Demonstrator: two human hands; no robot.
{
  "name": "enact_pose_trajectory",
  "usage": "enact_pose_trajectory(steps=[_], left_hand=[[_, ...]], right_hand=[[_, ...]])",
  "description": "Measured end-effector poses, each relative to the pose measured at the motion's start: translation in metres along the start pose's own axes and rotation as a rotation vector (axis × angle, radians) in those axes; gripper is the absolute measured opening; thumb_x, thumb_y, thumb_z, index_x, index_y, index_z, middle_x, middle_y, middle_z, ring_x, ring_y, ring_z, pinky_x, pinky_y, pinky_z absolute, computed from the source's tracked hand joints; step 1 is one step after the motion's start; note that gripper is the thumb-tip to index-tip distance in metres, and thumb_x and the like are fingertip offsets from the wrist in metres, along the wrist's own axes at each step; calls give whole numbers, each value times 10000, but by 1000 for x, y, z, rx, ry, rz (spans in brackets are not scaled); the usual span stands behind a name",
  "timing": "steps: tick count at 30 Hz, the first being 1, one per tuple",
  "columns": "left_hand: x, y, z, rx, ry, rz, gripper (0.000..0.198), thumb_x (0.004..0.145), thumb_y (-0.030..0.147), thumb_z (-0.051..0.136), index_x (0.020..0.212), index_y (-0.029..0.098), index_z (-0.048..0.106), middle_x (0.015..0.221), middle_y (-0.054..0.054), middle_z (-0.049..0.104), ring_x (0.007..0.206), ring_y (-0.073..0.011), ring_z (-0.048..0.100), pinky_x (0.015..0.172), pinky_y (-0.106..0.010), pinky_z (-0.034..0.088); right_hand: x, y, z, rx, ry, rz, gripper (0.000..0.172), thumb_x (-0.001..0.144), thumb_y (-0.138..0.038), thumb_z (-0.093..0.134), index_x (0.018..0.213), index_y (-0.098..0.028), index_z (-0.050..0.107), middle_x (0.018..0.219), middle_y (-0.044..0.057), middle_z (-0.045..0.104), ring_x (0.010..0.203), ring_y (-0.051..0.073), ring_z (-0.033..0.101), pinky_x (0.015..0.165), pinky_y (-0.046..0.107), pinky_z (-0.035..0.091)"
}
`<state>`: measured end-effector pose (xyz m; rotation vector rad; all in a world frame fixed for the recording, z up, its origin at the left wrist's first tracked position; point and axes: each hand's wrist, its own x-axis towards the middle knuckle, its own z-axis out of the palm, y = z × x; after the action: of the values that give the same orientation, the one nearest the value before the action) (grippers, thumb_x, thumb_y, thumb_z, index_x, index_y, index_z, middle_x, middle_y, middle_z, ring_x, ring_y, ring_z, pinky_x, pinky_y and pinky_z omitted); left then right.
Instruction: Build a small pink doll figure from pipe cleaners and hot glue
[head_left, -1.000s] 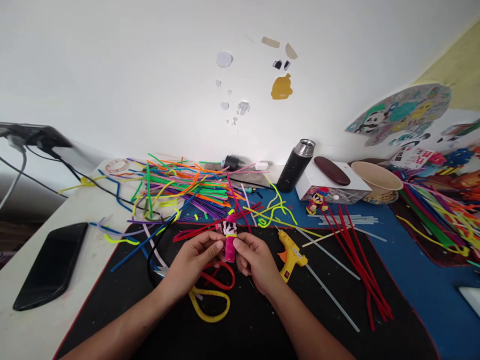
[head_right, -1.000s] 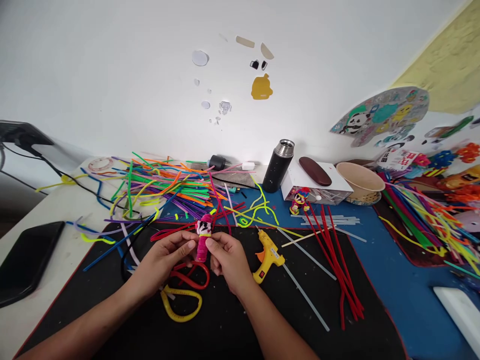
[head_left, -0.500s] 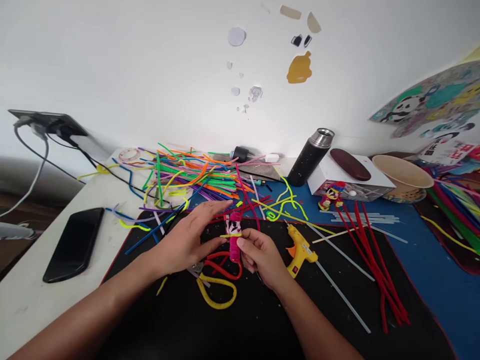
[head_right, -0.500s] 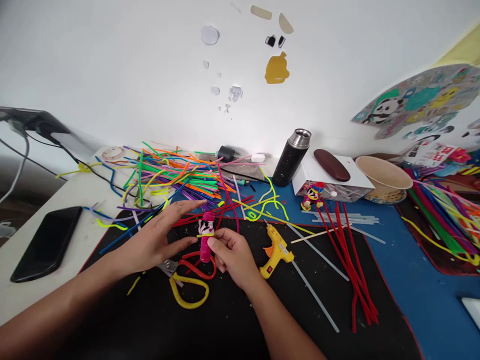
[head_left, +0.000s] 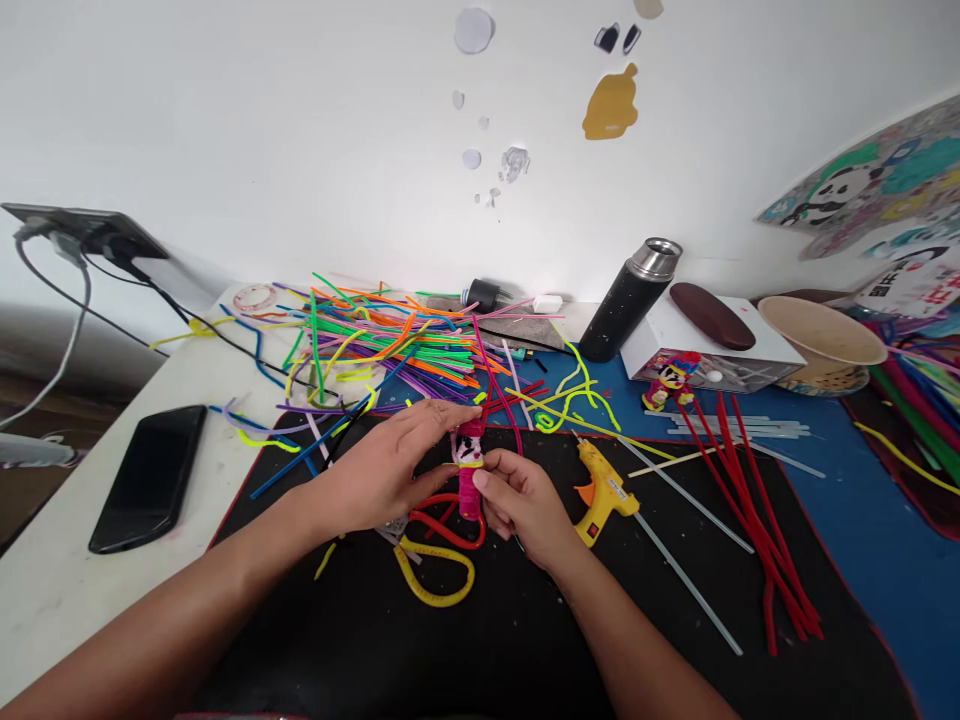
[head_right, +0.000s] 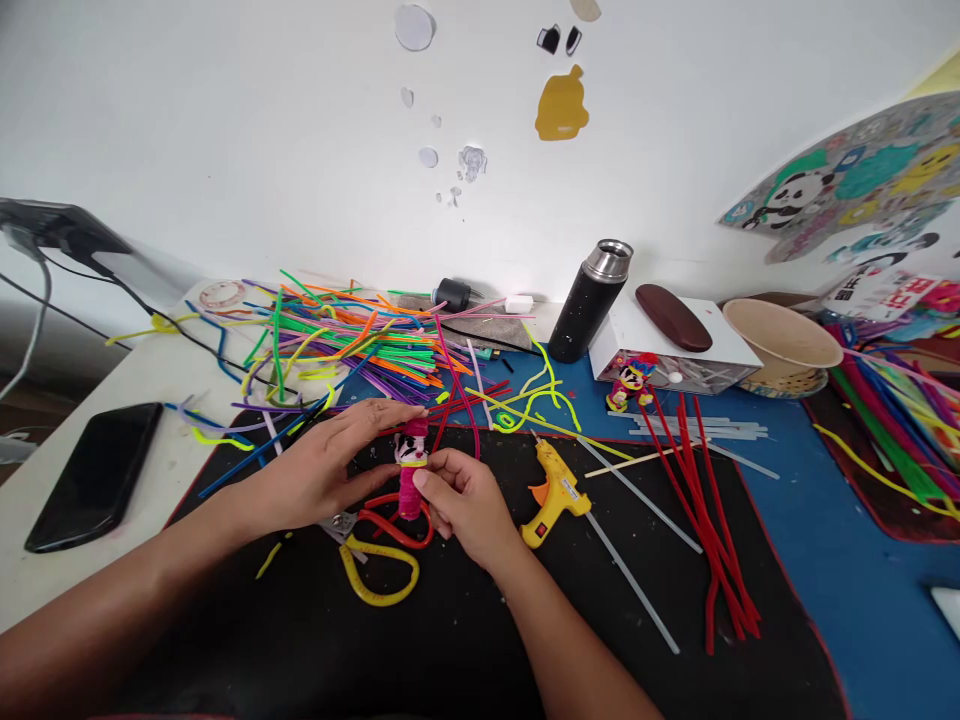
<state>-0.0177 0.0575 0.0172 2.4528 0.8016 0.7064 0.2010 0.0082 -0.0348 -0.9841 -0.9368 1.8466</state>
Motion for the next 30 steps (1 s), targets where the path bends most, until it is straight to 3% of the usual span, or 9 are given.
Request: enact_pose_trajectory(steps=[17,30], left_hand=[[-3,-1,3,138,21,51,622,1008,167,634,1586,206,408,1413,-164,688,1327,-299,644,1121,-498,531],[-5,0,8,113,59,39,631,956,116,611,1558,219,454,1363,-154,719,1268,-288,689,1100,-478,556]], right_hand=[[-1,0,1,-41,-8,13,428,859,-578,800,895,-175,659,505,-109,495,359,45,325,378,208,207],[-1,2,2,-73,-3,28,413,863,-573,782,882,-185,639,528,-93,530,357,49,341,376,207,200]])
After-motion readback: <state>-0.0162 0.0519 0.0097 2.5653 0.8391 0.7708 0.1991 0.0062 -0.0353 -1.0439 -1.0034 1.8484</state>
